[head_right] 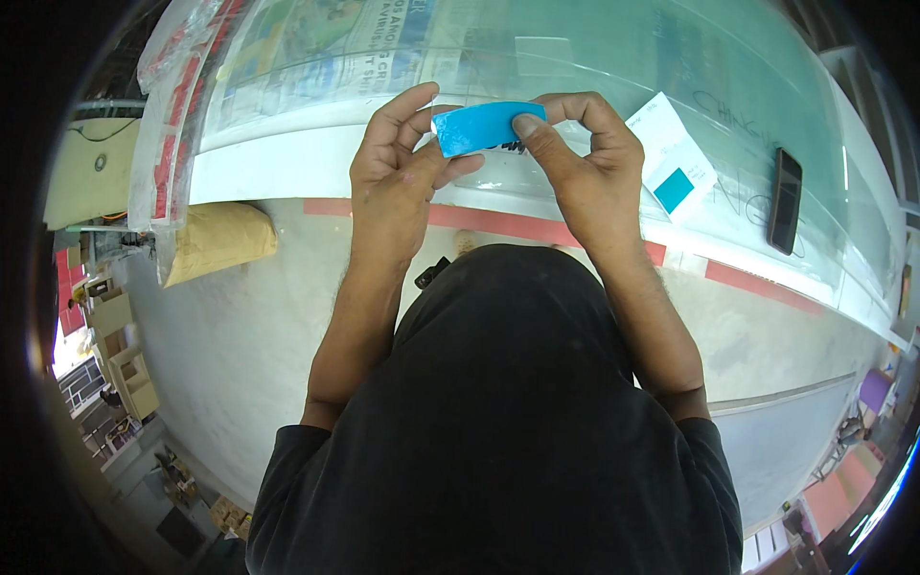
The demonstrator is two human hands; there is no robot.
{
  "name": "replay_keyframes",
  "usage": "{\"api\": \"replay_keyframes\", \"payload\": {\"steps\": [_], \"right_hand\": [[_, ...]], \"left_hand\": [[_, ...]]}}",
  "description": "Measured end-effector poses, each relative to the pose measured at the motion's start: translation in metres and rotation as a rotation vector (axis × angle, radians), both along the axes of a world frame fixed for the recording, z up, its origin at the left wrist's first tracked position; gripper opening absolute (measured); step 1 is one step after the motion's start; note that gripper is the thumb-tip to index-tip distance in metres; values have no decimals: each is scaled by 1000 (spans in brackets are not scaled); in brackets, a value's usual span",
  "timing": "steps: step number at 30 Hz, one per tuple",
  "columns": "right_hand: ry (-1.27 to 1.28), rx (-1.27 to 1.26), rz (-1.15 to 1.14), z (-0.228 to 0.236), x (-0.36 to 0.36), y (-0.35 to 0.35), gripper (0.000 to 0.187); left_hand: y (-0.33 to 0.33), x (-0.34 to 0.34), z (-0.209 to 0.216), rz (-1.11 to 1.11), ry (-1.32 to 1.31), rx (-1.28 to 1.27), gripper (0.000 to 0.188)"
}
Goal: Preparing and applying a label to a clear plastic piece.
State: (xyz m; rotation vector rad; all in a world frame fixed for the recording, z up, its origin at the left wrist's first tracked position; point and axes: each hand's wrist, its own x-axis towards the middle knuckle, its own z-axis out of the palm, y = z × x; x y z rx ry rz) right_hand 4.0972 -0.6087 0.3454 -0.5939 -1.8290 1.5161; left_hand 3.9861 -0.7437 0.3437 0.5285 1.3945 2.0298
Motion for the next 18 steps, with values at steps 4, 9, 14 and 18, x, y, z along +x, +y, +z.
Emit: {"api": "replay_keyframes", "payload": {"steps": [4, 9, 14, 18], "right_hand": [[-26, 33, -37, 5, 1, 1, 12], [7, 58, -59, 7, 4, 7, 12], [22, 11, -37, 7, 9, 12, 12], [21, -27, -46, 4, 14, 16, 12]], "left_hand": [[1, 6, 3, -33, -93, 65, 47], [1, 8, 3, -165, -249, 161, 47], [3, 8, 3, -234, -327, 147, 41], [8, 12, -6, -288, -335, 36, 40]]}}
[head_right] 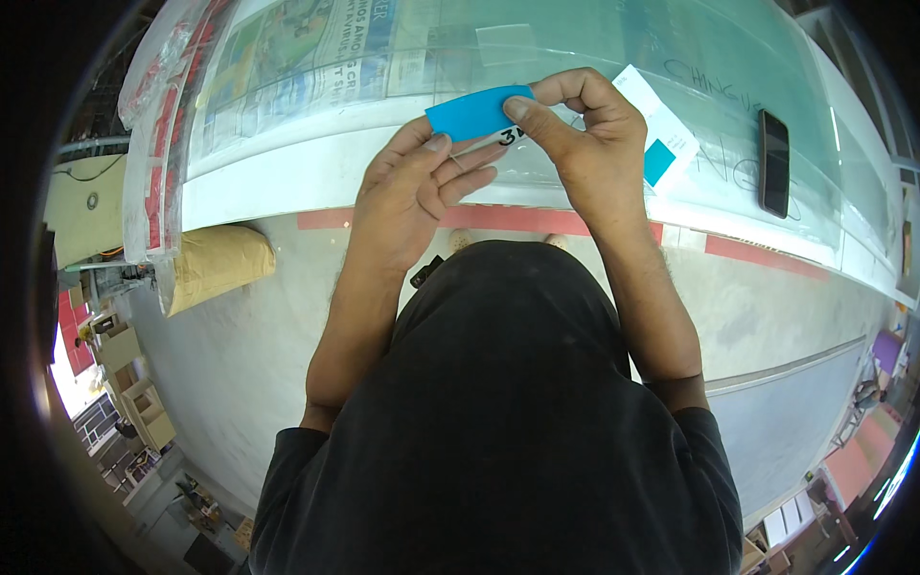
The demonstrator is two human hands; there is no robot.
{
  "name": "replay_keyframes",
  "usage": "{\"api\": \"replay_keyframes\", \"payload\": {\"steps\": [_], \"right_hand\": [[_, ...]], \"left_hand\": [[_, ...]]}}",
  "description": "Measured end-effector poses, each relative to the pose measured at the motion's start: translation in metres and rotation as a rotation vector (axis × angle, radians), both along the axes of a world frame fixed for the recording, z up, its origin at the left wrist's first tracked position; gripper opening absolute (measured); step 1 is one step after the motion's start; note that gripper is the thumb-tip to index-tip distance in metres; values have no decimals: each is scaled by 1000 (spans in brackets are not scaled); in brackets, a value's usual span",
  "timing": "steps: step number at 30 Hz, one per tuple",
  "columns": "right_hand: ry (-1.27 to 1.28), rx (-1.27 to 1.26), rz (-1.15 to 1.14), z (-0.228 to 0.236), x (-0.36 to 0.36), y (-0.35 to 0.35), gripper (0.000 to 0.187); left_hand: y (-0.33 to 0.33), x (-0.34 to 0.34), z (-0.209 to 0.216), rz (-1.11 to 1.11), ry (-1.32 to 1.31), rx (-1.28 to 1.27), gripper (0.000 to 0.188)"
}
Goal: Preparing and applying a label to a clear plastic piece.
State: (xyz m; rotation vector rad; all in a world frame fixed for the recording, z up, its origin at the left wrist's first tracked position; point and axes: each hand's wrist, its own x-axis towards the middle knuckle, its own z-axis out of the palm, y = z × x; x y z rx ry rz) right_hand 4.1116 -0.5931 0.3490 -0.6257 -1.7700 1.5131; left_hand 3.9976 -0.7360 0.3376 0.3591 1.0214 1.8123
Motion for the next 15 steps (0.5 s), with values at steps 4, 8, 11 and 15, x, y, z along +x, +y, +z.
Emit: {"api": "replay_keyframes", "payload": {"steps": [4, 8, 11, 15], "right_hand": [[-14, -95, -74, -1, 4, -1, 12], [92, -276, -106, -5, 6, 4, 11], [199, -356, -114, -6, 6, 7, 11], [155, -355, -52, -3, 10, 12, 12]], "left_hand": [[4, 8, -4, -42, -84, -45, 39], [10, 17, -2, -4, 129, -53, 35], [13, 17, 4, 39, 249, -57, 33], [17, 11, 12, 96, 302, -70, 31]]}}
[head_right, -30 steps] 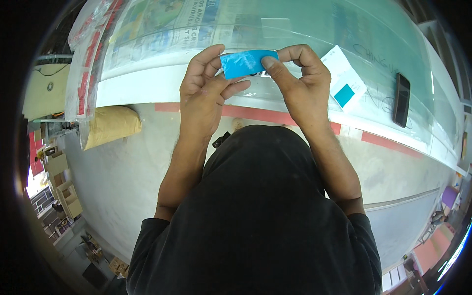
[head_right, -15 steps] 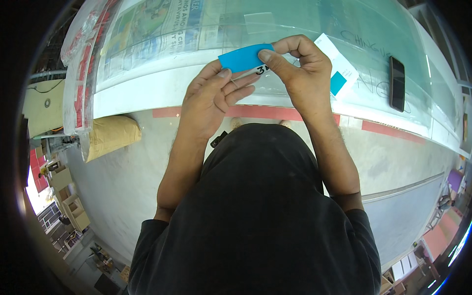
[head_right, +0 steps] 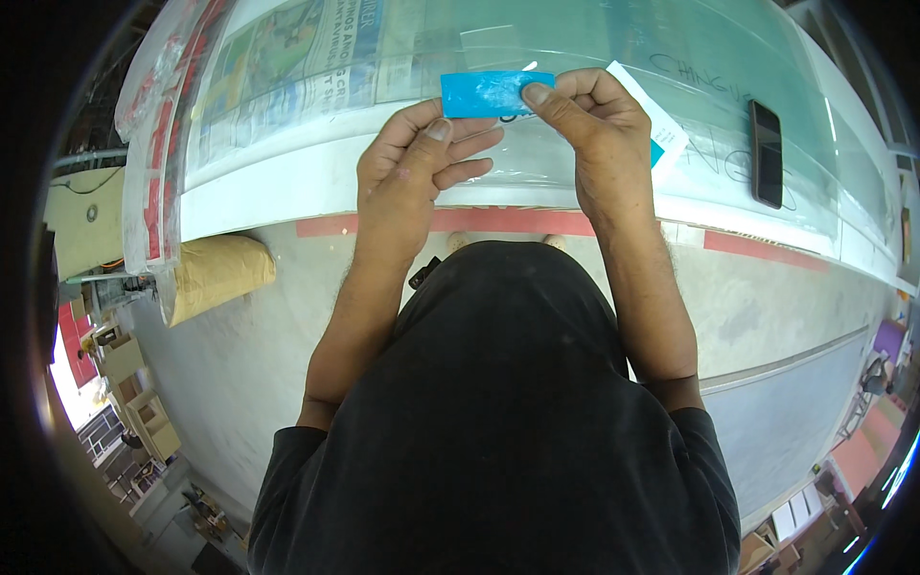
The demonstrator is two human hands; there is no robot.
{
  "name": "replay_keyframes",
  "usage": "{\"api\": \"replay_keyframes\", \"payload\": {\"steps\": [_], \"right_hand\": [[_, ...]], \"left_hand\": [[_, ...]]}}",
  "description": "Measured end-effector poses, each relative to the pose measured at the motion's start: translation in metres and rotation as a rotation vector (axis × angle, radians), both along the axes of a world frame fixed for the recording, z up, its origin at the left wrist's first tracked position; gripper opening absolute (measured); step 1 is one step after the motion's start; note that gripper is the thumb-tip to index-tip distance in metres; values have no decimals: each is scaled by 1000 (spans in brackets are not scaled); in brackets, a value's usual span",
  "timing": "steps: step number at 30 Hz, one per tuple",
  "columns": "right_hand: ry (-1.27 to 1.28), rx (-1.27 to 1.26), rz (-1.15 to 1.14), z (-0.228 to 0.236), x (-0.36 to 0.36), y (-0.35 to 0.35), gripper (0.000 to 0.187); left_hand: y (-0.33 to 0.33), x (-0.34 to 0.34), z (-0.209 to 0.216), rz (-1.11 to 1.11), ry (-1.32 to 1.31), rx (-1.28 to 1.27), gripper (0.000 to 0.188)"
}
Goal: Preparing and applying a label to a clear plastic piece.
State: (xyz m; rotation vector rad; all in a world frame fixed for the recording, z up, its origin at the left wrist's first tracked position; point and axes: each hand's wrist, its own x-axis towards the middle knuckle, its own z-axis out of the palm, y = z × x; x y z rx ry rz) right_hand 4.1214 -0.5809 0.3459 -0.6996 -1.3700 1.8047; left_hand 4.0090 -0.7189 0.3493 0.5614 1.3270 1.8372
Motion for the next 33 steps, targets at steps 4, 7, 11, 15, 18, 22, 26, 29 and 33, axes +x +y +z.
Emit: {"api": "replay_keyframes", "payload": {"steps": [4, 7, 11, 15, 18, 22, 26, 29, 33], "right_hand": [[-87, 63, 46, 1, 5, 2, 14], [-155, 171, 48, 7, 6, 3, 15], [-219, 209, 63, 9, 10, 5, 16], [-238, 313, 50, 11, 11, 5, 16], [-260, 359, 51, 16, 13, 2, 16], [-270, 439, 49, 18, 16, 0, 16], [-213, 367, 51, 23, 16, -4, 15], [-220, 379, 15, 23, 17, -5, 14], [-232, 421, 5, 25, 20, -5, 13]], "left_hand": [[-1, -4, 7, -19, 45, -1, 33], [-1, -6, 10, -31, 58, 9, 35], [-1, -9, 9, -69, 68, 26, 39], [-4, -9, 13, -82, 48, 55, 36], [-3, -4, 16, -39, 198, 3, 32], [-1, -4, 11, -11, 222, 13, 30], [-3, 0, 16, 39, 185, -31, 29], [-4, -1, 17, 46, 184, -23, 28], [-3, 1, 18, 40, 211, -25, 27]]}}
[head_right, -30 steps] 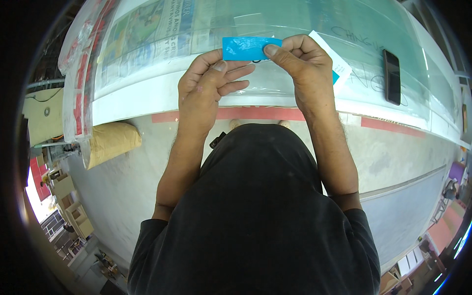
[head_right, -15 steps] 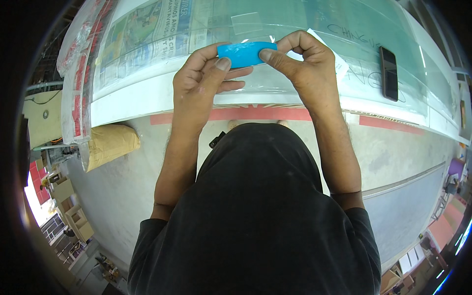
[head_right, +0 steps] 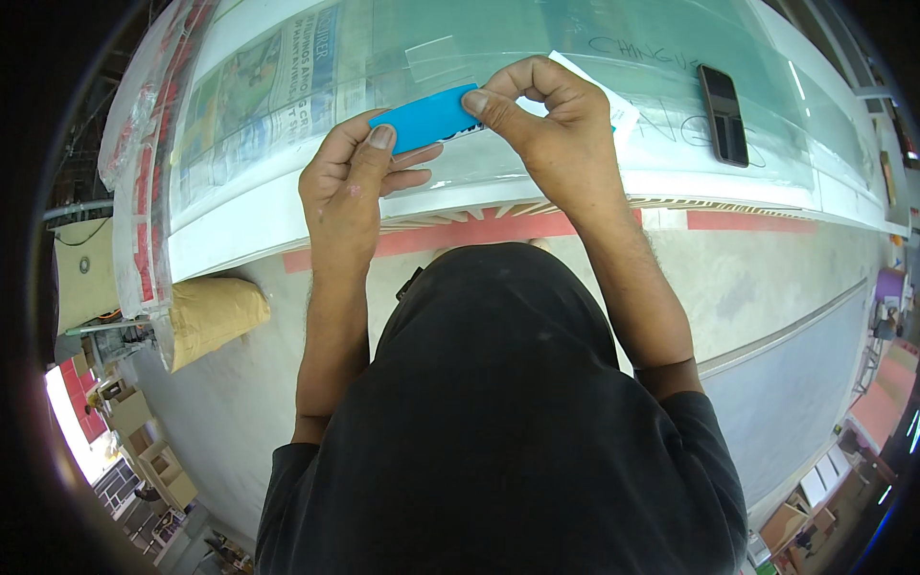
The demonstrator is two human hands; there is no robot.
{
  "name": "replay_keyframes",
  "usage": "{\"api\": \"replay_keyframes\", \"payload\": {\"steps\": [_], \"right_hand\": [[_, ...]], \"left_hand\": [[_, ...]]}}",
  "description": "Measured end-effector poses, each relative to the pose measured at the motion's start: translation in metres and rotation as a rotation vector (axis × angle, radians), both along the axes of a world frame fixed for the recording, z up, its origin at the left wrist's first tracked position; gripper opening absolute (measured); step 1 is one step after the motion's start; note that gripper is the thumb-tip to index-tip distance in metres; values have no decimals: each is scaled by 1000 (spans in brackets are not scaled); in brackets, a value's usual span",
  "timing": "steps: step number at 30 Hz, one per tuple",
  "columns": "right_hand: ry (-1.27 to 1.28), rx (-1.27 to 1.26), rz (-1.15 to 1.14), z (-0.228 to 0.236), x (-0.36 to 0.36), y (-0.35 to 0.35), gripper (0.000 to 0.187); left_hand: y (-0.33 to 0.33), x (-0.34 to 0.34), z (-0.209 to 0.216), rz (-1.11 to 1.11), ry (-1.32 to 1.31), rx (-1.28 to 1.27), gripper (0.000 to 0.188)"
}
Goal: Preparing and applying a label to a clear plastic piece.
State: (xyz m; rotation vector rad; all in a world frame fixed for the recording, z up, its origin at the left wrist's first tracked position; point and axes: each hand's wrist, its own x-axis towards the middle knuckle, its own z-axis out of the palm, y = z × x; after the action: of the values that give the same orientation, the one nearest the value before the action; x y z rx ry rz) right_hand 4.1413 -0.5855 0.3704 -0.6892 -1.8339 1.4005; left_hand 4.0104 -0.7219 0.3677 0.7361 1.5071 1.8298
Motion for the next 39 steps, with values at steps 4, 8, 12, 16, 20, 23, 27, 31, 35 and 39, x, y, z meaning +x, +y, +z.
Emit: {"api": "replay_keyframes", "payload": {"steps": [4, 8, 12, 16, 20, 23, 27, 31, 35, 39], "right_hand": [[27, 19, 4, 2, 1, 2, 13], [28, 14, 3, 3, 1, 2, 13], [24, -14, 3, 1, 2, 3, 12], [37, -35, 0, 0, 1, 4, 12], [53, -54, 4, -1, 1, 5, 12], [58, -82, 2, 1, 1, 4, 12], [57, -75, -9, 0, 2, 3, 13], [74, -113, -50, 0, 3, 0, 16], [81, -105, -13, -2, 8, 3, 18], [89, -107, -25, -1, 10, 4, 18]], "left_hand": [[1, 2, 1, -16, 10, 14, 27], [2, 2, 0, -35, 45, 16, 30], [3, 2, 2, -34, 13, 20, 27], [4, 1, 3, -30, -6, 12, 27], [5, 0, 5, -31, 6, 3, 27], [6, -1, 5, -29, 24, 1, 27], [6, -1, 3, -34, 40, 8, 26], [8, 0, 3, -35, 33, -2, 26], [10, 1, 4, -52, 46, -4, 25], [12, 3, 8, -59, 36, -16, 24]]}}
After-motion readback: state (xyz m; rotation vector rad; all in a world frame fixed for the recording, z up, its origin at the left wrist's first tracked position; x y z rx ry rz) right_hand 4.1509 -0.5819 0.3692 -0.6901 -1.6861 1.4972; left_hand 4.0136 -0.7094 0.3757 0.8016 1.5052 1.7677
